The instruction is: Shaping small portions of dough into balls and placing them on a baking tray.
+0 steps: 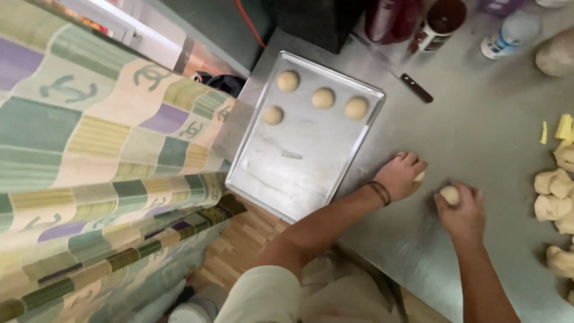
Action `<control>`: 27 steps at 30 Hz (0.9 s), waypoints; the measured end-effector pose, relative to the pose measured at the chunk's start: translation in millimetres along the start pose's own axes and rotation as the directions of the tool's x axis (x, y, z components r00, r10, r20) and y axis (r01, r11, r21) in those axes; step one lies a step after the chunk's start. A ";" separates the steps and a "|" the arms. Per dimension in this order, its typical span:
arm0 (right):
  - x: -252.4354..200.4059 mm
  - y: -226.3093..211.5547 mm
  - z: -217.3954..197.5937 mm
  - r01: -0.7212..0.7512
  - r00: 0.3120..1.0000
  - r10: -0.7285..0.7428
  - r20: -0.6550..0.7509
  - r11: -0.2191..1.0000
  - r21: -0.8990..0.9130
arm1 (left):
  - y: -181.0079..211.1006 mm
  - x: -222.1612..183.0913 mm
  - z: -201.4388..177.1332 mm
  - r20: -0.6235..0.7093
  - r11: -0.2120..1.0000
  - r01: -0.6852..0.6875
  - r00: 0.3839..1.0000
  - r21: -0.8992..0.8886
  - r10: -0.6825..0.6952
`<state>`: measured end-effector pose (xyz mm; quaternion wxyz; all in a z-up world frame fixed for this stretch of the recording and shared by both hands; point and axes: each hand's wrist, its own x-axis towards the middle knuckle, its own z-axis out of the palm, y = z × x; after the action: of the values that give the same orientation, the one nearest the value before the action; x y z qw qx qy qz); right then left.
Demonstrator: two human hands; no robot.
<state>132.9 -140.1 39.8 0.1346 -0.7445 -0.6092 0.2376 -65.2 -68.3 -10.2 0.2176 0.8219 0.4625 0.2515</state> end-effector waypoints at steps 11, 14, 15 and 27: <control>17.5 -254.3 100.4 0.511 0.856 -0.482 -0.187 0.843 0.169 | -151.2 -92.1 -205.8 -0.336 0.849 0.523 0.815 0.077 -0.472; 19.1 -259.3 148.0 0.530 0.821 -0.529 -0.213 0.846 -0.059 | -175.5 -99.7 -189.6 -0.277 0.825 0.554 0.815 0.113 -0.509; 24.2 -258.8 162.0 0.482 0.832 -0.513 -0.210 0.857 -0.182 | -186.1 -97.1 -183.2 -0.249 0.820 0.555 0.821 0.139 -0.513; -128.9 -116.9 37.0 0.041 0.998 -0.042 -0.037 0.999 -0.028 | -185.8 -111.4 -191.2 -0.252 0.824 0.566 0.800 0.016 -0.544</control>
<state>-3.5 -242.7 90.1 0.1406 -0.7379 -0.6250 0.2124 -353.4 -52.6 5.4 0.1879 0.6233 0.7162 0.2516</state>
